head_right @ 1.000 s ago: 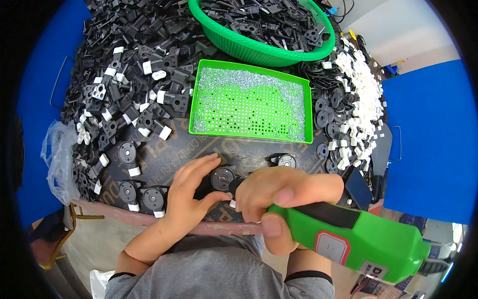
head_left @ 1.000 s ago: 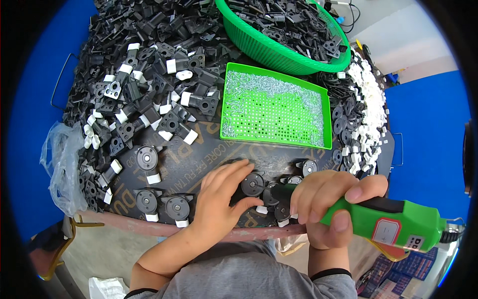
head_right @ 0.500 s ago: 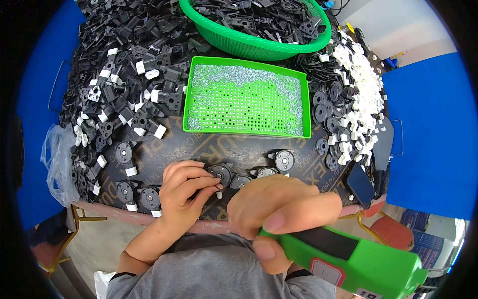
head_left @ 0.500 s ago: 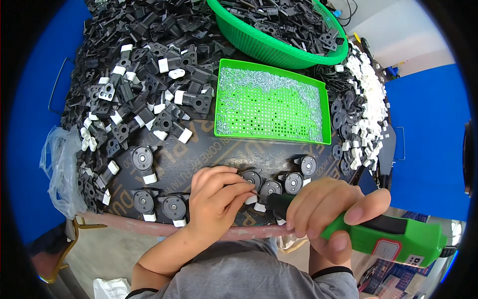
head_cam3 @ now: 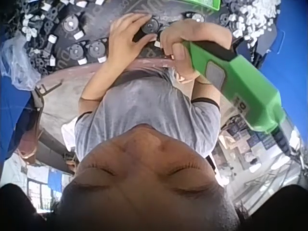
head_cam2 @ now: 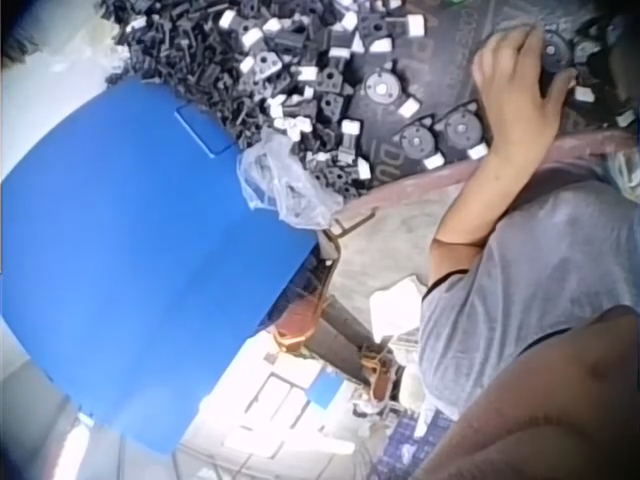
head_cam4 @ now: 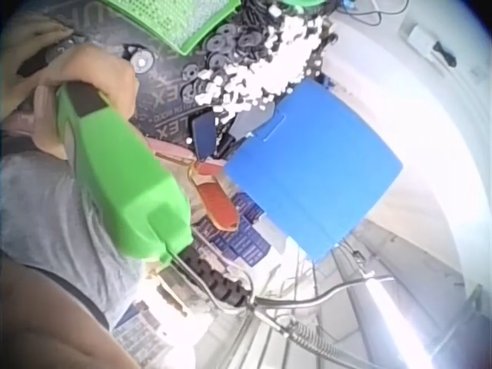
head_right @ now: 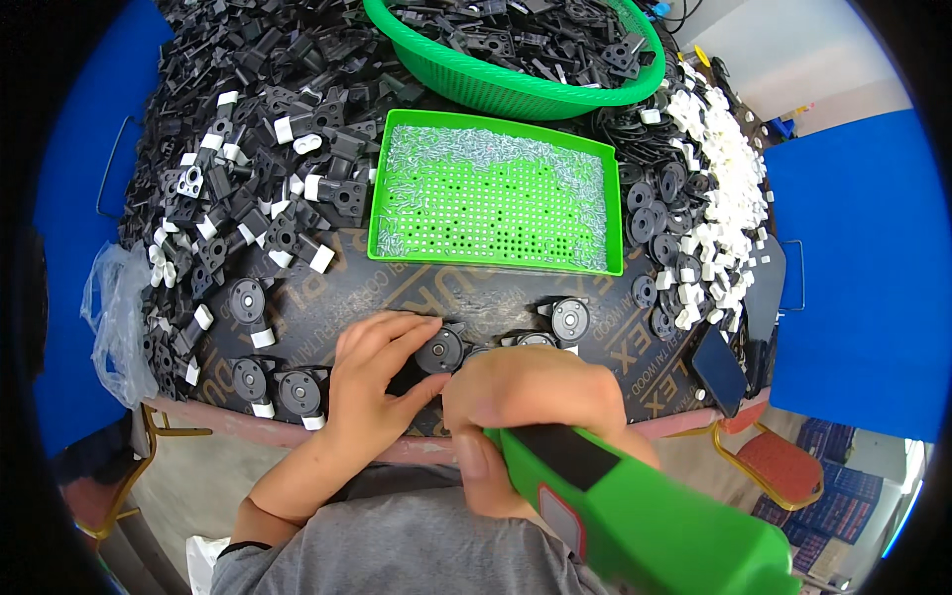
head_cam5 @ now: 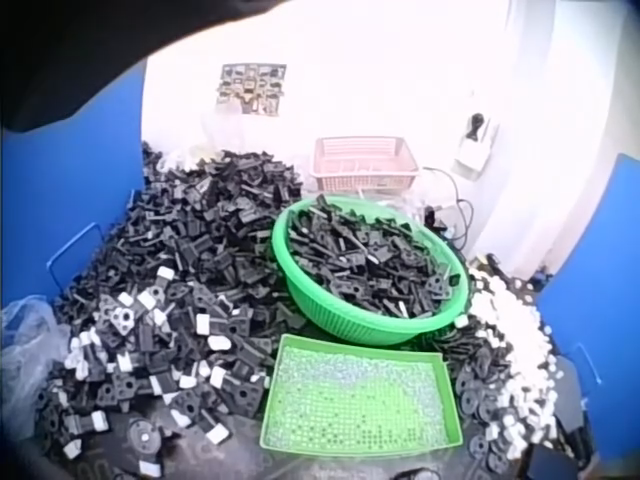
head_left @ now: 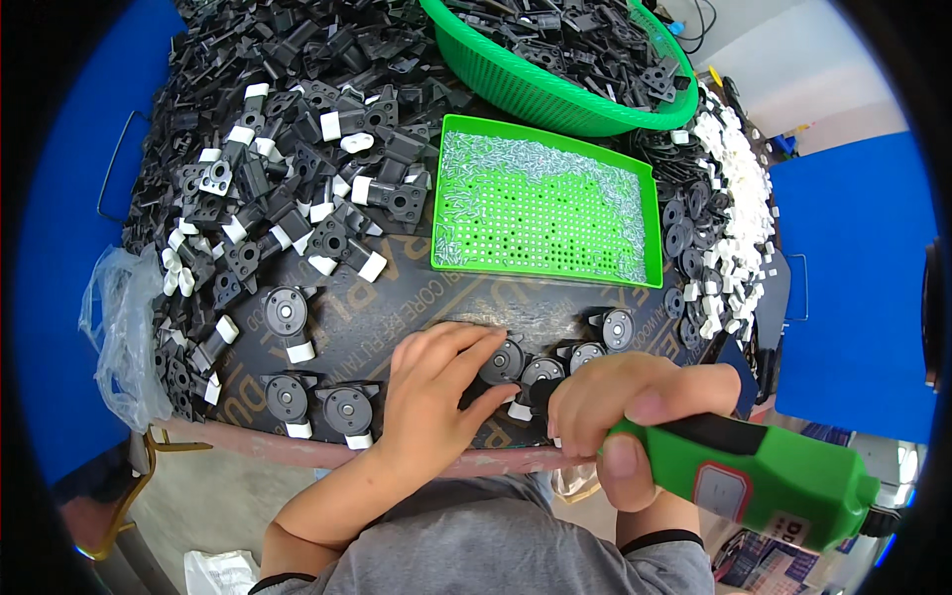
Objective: Assembling small plastic and metal components using an electric screwdriver and manual manipulation.
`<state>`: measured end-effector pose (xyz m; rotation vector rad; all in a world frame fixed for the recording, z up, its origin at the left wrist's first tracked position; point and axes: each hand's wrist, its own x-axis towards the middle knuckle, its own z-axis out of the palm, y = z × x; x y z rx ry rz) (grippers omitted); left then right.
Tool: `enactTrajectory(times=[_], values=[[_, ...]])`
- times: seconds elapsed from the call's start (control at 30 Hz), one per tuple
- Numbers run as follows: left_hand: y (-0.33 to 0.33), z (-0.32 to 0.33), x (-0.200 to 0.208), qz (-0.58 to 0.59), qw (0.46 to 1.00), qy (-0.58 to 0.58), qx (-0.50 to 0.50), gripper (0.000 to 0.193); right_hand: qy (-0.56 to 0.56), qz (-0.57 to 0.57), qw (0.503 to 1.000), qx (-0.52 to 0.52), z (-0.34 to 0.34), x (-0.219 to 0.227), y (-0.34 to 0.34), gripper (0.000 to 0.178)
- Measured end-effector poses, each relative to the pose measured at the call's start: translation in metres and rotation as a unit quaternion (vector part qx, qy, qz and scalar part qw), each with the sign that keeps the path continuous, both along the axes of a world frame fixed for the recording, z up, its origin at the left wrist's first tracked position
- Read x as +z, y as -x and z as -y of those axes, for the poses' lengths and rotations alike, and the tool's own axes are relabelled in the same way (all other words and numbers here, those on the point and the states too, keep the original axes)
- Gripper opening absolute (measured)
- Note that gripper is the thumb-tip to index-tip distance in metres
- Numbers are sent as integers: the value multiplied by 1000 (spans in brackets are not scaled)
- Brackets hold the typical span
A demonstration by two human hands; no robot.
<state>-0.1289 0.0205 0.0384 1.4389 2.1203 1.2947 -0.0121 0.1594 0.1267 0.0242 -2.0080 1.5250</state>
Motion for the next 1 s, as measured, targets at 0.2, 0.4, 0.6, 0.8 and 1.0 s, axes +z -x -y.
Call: enactTrajectory(times=[0.2,0.4,0.6,0.8,1.0], values=[[1,0,-1,-5,1000,1,-9,51,25,-9,999,25,1,-8,9,32],[-2,-4,4,9,1000,-10,-14,51,-27,11,997,65,-2,0,10,30],[-1,-2,3,0,1000,3,-5,49,-12,36,998,-47,13,-6,11,28],[1,10,22,-45,998,36,1,69,83,-121,988,45,-12,7,6,27],[42,72,73,-236,942,236,-24,59,52,-194,956,-212,-62,-13,11,26]])
